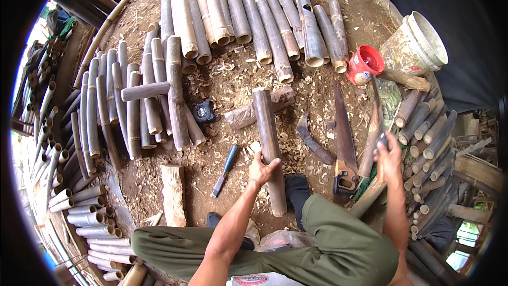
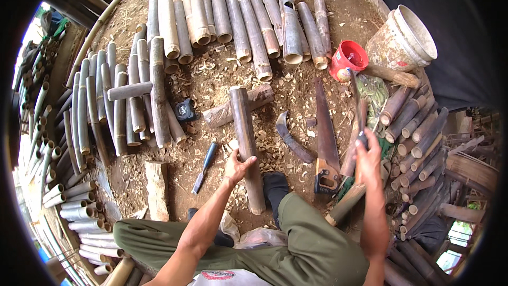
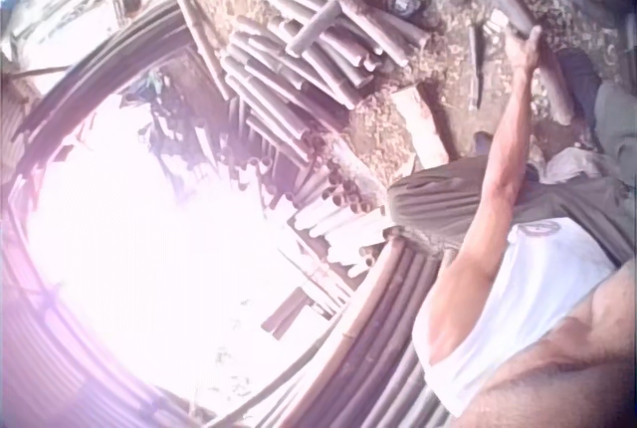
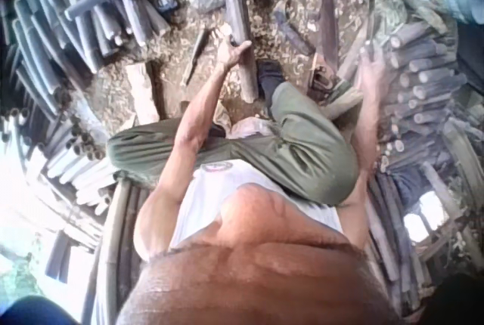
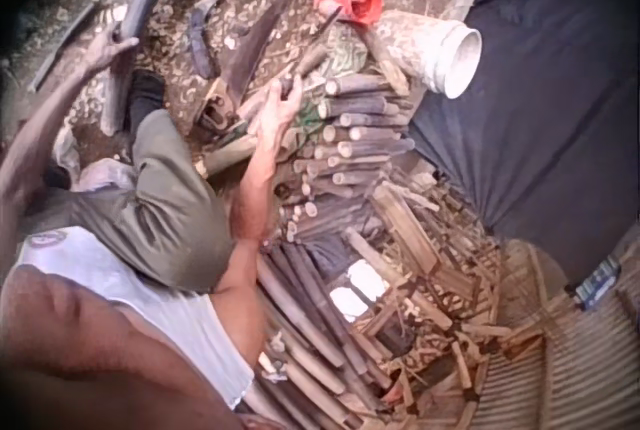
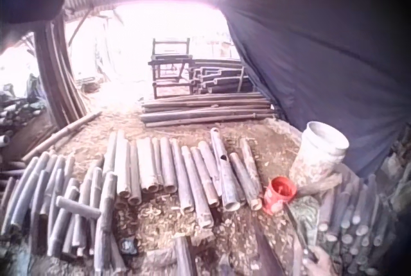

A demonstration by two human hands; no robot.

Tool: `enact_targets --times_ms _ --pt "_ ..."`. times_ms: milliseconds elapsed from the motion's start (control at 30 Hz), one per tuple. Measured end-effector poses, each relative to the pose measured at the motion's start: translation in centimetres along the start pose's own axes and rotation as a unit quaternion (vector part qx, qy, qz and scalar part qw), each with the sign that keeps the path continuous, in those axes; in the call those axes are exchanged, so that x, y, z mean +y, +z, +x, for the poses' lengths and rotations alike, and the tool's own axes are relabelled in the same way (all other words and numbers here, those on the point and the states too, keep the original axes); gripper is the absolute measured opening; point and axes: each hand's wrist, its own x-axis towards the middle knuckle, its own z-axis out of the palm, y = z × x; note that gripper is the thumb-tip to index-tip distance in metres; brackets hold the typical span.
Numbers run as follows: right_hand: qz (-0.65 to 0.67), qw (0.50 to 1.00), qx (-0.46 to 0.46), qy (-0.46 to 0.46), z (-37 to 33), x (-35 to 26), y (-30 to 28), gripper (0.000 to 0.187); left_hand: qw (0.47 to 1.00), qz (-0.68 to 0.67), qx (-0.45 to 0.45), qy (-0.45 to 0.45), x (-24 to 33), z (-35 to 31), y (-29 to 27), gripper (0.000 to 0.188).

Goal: The person joins bamboo segments together. They use a curved blade to carve out a circular hole in one bamboo pole and then insert the end of another bamboo segment into the hole, fitting them together at a right angle.

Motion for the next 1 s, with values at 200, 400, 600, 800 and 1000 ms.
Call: enact_targets --times_ms 200,400,600,800,1000 --pt "0.045 0.999 -0.014 -0.01 -9.2 4.1 -0.1 0.059 0.987 0.106 0.108 -0.061 2.3 -0.5 2.2 0.081" --pt "-0.029 0.993 -0.029 -0.108 -12.5 5.9 -0.6 0.071 0.985 0.116 0.1 -0.076 2.4 0.7 2.6 0.072" --pt "0.001 0.997 -0.07 -0.032 -14.4 3.5 4.1 0.069 0.989 0.076 0.105 -0.071 1.0 0.6 2.2 0.07" --pt "-0.112 0.951 -0.063 -0.281 -12.9 1.9 11.3 0.075 0.988 0.091 0.116 -0.043 2.1 -0.2 1.2 0.073" --pt "-0.049 0.972 -0.106 -0.206 -12.8 1.2 18.0 0.085 0.965 -0.252 -0.02 0.076 8.6 -5.6 3.0 0.057"
